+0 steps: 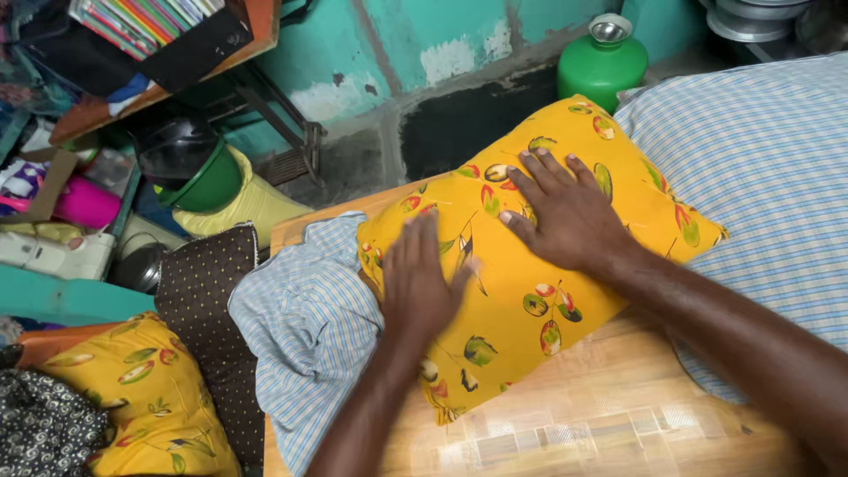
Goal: The person places a yellow patterned pillowcase onto a pillow on a wooden surface by sliding the pillow inside and smoothing the fabric by hand.
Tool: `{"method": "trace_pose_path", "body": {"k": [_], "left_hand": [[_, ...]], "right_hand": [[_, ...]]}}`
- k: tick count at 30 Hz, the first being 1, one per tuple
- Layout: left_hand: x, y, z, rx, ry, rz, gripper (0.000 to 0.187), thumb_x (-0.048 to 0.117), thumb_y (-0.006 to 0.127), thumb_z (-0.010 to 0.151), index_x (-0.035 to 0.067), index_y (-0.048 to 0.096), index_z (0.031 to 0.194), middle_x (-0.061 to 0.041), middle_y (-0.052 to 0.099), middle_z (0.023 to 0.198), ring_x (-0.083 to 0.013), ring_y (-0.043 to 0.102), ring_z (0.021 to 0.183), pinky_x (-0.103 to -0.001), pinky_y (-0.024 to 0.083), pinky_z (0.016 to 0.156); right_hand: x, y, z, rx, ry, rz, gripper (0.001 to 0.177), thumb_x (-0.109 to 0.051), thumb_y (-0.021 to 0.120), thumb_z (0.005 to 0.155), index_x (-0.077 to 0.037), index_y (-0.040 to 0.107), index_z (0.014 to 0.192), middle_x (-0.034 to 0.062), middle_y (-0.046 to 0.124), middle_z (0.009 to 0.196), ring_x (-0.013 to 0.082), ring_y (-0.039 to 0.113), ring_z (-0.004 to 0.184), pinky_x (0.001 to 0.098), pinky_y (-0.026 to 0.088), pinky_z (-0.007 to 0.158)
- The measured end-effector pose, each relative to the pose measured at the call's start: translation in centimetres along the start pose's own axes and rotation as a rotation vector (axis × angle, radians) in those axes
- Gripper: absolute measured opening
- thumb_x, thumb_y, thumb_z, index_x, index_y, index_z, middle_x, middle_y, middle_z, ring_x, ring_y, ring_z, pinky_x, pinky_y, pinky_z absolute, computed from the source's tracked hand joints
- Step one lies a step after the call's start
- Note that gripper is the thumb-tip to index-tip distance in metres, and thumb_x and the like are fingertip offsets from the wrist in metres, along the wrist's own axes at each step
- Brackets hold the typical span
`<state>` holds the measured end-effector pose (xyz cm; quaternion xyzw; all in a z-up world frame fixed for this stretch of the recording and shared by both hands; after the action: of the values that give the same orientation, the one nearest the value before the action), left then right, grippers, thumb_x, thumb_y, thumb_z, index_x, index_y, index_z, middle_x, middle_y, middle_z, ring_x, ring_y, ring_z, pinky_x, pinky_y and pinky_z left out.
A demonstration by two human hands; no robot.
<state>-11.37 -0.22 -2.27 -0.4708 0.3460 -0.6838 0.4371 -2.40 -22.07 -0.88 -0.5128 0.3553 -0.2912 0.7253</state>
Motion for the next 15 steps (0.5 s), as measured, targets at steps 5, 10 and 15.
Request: {"method": "trace_pose_path", "body": {"k": [5,10,15], "left_hand": [[-4.6,3.0,5.2,-0.144,-0.103,0.029,0.067,0.05,0.045,0.102,0.012,0.038,0.158,-0.024,0.036,0.161,-0.0405,0.029,0.15,-0.056,0.02,0.119],[-8.0,4.1,9.4,-0.301,-0.303,-0.026,0.07,0.06,0.038,0.099,0.019,0.041,0.156,-0.018,0.041,0.158,-0.0369,0.032,0.149,-0.056,0.019,0.119],[-8.8,3.2,11.9,-0.441,-0.374,-0.04,0.079,0.074,0.044,0.093,0.012,0.064,0.137,-0.018,0.063,0.143,-0.0362,0.054,0.138,-0.05,0.038,0.115]], "right_hand": [[-4.6,0.7,-1.9,-0.066,-0.339,0.056,0.065,-0.041,0.05,0.094,-0.016,0.043,0.154,0.0122,0.037,0.161,0.032,0.027,0.151,0.0551,0.017,0.12],[-5.6,0.5,-2.5,-0.069,-0.414,0.079,0.064,-0.047,0.049,0.098,-0.012,0.042,0.152,0.0132,0.037,0.16,0.0325,0.027,0.15,0.0564,0.016,0.119],[-5.7,-0.1,-2.7,0.006,-0.275,0.093,0.077,-0.059,0.053,0.093,-0.009,0.042,0.15,0.0193,0.036,0.16,0.0359,0.025,0.15,0.0546,0.015,0.12]]}}
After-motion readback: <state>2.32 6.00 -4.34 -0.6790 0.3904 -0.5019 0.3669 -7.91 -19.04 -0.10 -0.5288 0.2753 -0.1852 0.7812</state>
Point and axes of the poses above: each hand's wrist, its own z-axis towards the middle knuckle, its own y-axis out of the palm, x = y × z, the point moved 2 cm from there along z, towards the middle knuckle
